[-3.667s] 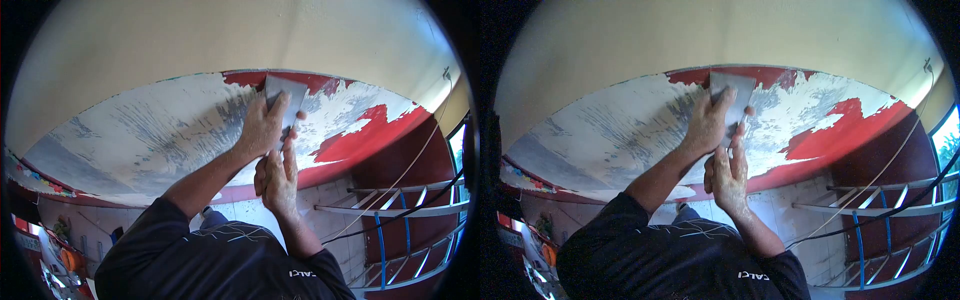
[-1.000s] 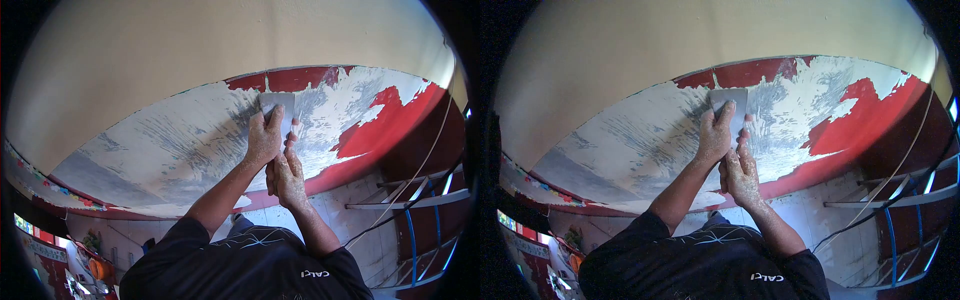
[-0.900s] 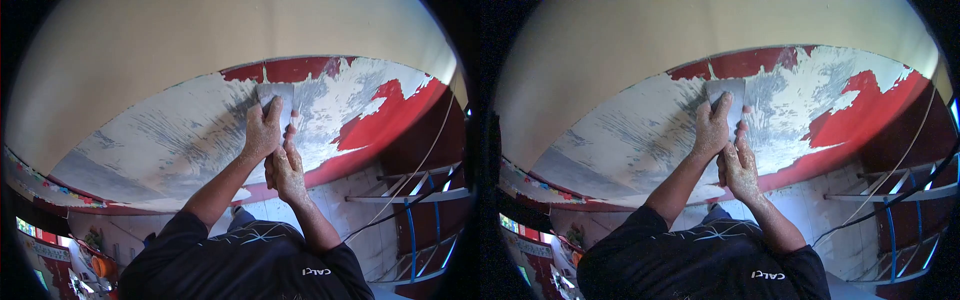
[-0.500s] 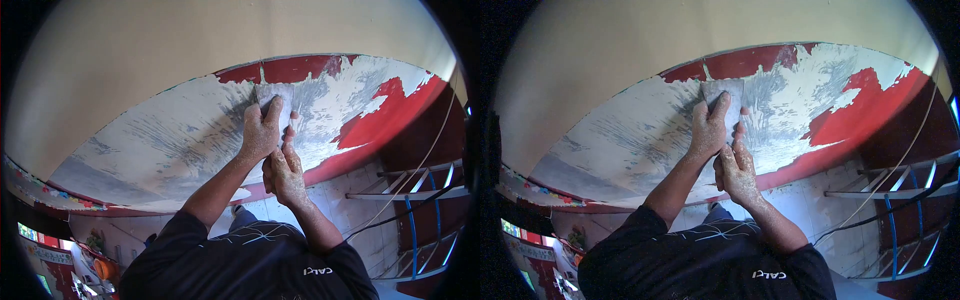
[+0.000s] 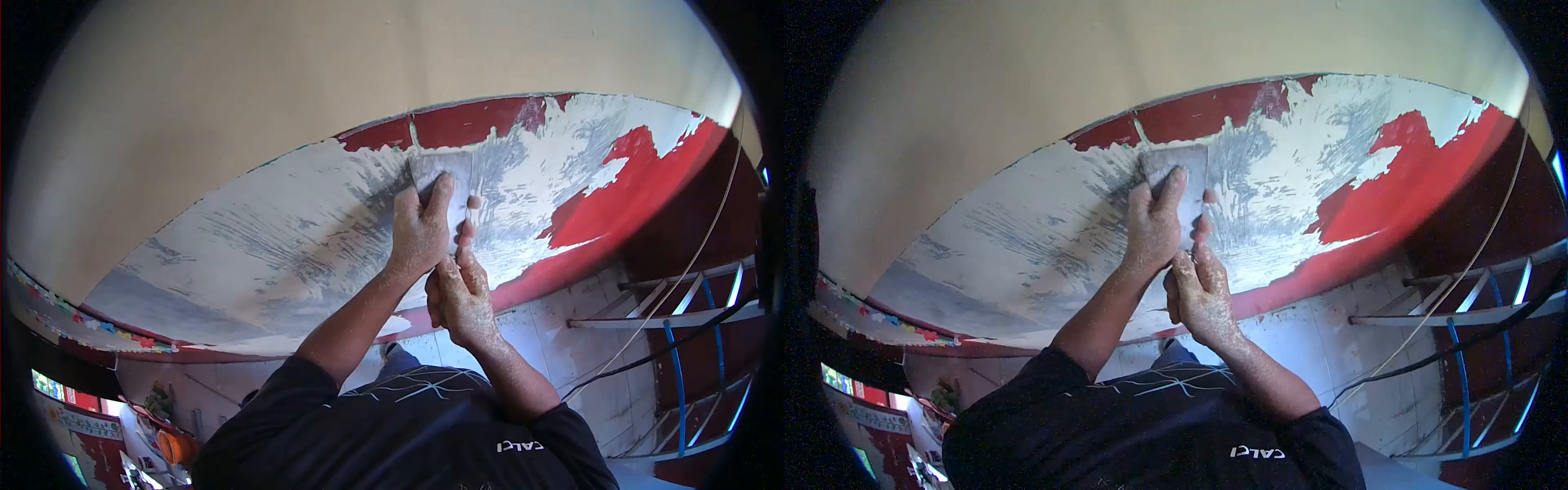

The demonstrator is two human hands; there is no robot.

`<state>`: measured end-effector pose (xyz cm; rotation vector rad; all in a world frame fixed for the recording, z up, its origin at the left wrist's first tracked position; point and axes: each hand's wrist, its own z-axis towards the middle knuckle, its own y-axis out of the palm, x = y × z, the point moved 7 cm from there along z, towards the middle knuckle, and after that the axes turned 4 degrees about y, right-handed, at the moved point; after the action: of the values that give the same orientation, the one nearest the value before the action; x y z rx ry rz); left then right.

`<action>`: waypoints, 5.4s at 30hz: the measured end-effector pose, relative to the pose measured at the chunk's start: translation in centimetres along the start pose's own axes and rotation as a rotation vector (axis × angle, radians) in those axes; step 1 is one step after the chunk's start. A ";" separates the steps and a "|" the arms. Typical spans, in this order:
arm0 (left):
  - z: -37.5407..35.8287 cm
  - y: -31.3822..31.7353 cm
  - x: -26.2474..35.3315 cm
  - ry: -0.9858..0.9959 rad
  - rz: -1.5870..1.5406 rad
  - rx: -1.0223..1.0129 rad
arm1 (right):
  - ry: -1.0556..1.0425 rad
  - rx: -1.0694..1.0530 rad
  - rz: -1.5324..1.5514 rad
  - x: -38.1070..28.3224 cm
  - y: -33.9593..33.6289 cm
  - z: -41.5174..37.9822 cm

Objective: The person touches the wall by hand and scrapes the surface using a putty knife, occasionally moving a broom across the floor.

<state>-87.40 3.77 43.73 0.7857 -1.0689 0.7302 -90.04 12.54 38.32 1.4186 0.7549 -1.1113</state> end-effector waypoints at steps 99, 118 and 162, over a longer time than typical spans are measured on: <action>0.7 0.2 2.4 -0.043 -0.032 -0.077 | 0.080 0.095 0.161 -0.4 1.5 0.0; 0.8 0.5 3.4 0.000 -0.043 -0.072 | 0.017 0.092 0.030 -1.9 1.8 -0.1; -22.2 -11.7 -19.5 -0.430 1.161 -1.034 | 0.629 0.294 -1.258 16.9 -20.1 -16.4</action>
<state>-73.35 13.62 16.91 -0.7029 -2.0562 0.7932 -99.10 29.51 14.05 1.5304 2.1872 -1.7447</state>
